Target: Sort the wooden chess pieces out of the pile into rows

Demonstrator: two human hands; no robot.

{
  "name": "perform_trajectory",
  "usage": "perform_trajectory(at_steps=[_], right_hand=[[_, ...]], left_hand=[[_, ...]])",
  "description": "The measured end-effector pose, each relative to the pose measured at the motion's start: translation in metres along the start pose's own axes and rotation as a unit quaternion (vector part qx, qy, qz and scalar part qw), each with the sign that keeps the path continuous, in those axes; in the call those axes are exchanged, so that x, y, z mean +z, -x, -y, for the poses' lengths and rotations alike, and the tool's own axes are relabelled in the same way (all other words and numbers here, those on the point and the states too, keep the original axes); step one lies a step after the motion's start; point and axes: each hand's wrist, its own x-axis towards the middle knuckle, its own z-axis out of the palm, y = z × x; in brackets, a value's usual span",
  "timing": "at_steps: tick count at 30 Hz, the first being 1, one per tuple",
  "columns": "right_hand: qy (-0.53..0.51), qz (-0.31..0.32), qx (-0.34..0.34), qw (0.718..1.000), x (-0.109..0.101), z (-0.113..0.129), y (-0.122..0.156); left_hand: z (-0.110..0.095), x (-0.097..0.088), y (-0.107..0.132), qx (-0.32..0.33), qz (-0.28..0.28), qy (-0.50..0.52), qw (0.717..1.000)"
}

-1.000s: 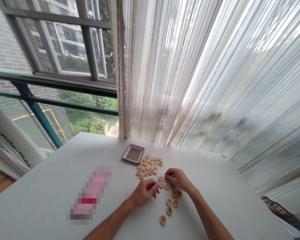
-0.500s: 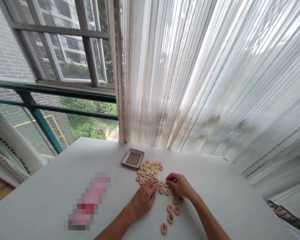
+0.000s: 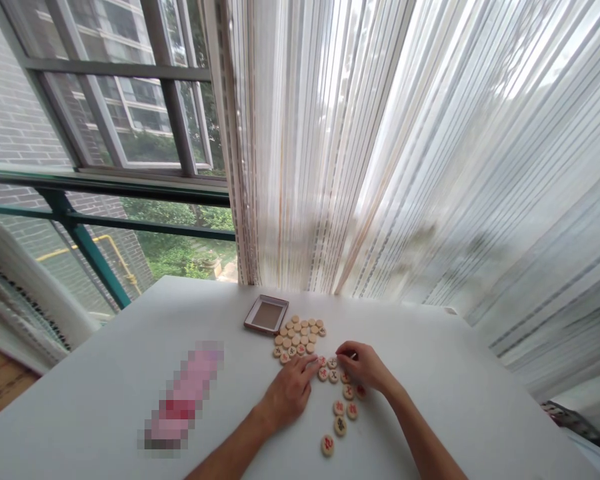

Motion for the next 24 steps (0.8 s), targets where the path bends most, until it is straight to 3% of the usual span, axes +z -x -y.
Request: perform_trajectory(at_steps=[4, 8, 14, 19, 24], right_hand=[[-0.007, 0.000, -0.003, 1.000, -0.001, -0.004, 0.001], [-0.008, -0.041, 0.008, 0.999, -0.010, -0.010, 0.002], [-0.093, -0.083, 0.045, 0.991, -0.022, -0.028, 0.012], [-0.116, -0.156, 0.043, 0.980, -0.018, -0.031, 0.015], [-0.104, -0.175, 0.047, 0.978, -0.009, -0.032, 0.015]], left_hand=[[0.001, 0.000, 0.000, -0.002, -0.001, 0.004, 1.000], [0.001, 0.000, 0.000, 0.000, -0.016, 0.028, 0.999], [0.002, -0.002, 0.000, -0.009, -0.062, 0.104, 0.993], [0.004, -0.006, -0.002, -0.028, -0.082, 0.164, 0.983], [0.005, -0.009, -0.003, -0.063, -0.086, 0.189, 0.976]])
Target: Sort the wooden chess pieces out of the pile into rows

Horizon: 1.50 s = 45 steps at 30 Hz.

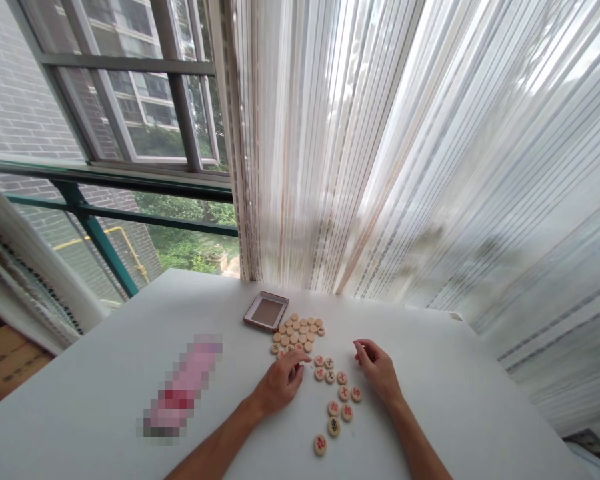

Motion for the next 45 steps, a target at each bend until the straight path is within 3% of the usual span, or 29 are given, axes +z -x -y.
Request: perform_trajectory(at_steps=[5, 17, 24, 31, 37, 45], right_hand=[[0.027, 0.002, -0.007, 1.000, 0.002, -0.003, 0.001], [0.047, 0.004, -0.001, 0.999, 0.004, 0.000, 0.000], [0.050, -0.004, 0.004, 0.999, 0.004, -0.006, 0.000], [0.064, -0.002, 0.003, 0.998, 0.003, -0.003, 0.001], [0.070, 0.006, 0.000, 0.998, 0.003, -0.004, 0.000], [0.059, 0.007, -0.004, 0.998, 0.003, -0.003, 0.001]], left_hand=[[-0.001, -0.002, -0.001, -0.032, -0.006, 0.001, 0.999], [-0.004, -0.005, -0.004, -0.040, -0.007, 0.022, 0.999], [-0.001, -0.004, -0.002, -0.045, -0.039, 0.026, 0.998], [-0.004, -0.035, -0.026, -0.027, -0.058, -0.034, 0.997], [-0.007, -0.057, -0.065, -0.011, -0.009, -0.075, 0.997], [-0.011, -0.041, -0.088, 0.020, 0.076, -0.117, 0.990]])
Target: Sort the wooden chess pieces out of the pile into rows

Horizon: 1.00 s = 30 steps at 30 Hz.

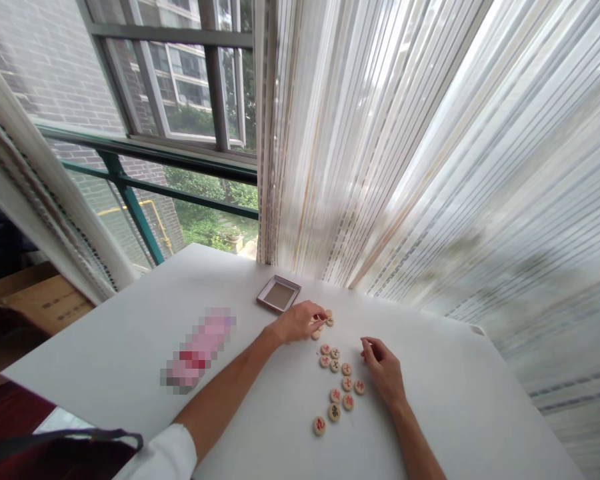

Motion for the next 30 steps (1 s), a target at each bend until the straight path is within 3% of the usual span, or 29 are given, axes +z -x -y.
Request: perform_trajectory(at_steps=[9, 17, 30], right_hand=[[0.003, 0.010, -0.005, 1.000, -0.002, 0.004, 0.002], [0.004, 0.010, -0.005, 1.000, -0.002, 0.005, 0.003], [0.001, 0.004, -0.014, 1.000, -0.001, 0.001, 0.002]], left_hand=[[0.004, 0.007, -0.001, 0.004, 0.026, -0.017, 1.000], [0.003, -0.006, 0.006, -0.011, 0.051, -0.039, 0.998], [0.023, -0.026, 0.002, -0.038, 0.096, -0.130, 0.986]])
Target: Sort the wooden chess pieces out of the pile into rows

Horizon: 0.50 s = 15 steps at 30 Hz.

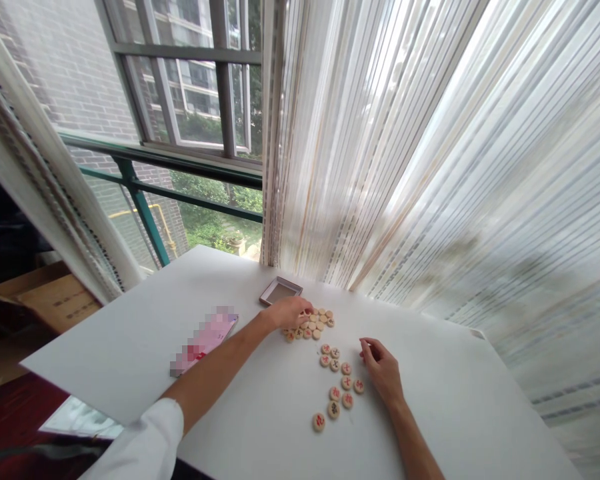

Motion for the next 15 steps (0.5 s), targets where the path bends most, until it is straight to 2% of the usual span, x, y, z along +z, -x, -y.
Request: perform_trajectory(at_steps=[3, 6, 9, 12, 15], right_hand=[[-0.005, 0.003, -0.003, 1.000, 0.000, 0.001, 0.000], [-0.005, 0.006, -0.003, 1.000, -0.001, 0.001, 0.000], [-0.004, 0.007, -0.006, 1.000, -0.001, 0.002, 0.000], [0.000, 0.007, -0.007, 1.000, 0.000, 0.000, 0.000], [0.000, 0.009, -0.005, 1.000, 0.001, -0.002, 0.000]], left_hand=[[-0.005, 0.009, -0.003, 0.050, -0.010, -0.036, 0.998], [-0.012, 0.029, -0.003, 0.111, -0.024, -0.055, 0.992], [-0.016, 0.045, -0.004, 0.138, -0.035, -0.068, 0.987], [-0.014, 0.051, -0.005, 0.151, -0.046, -0.085, 0.984], [-0.013, 0.049, -0.005, 0.153, -0.046, -0.102, 0.982]])
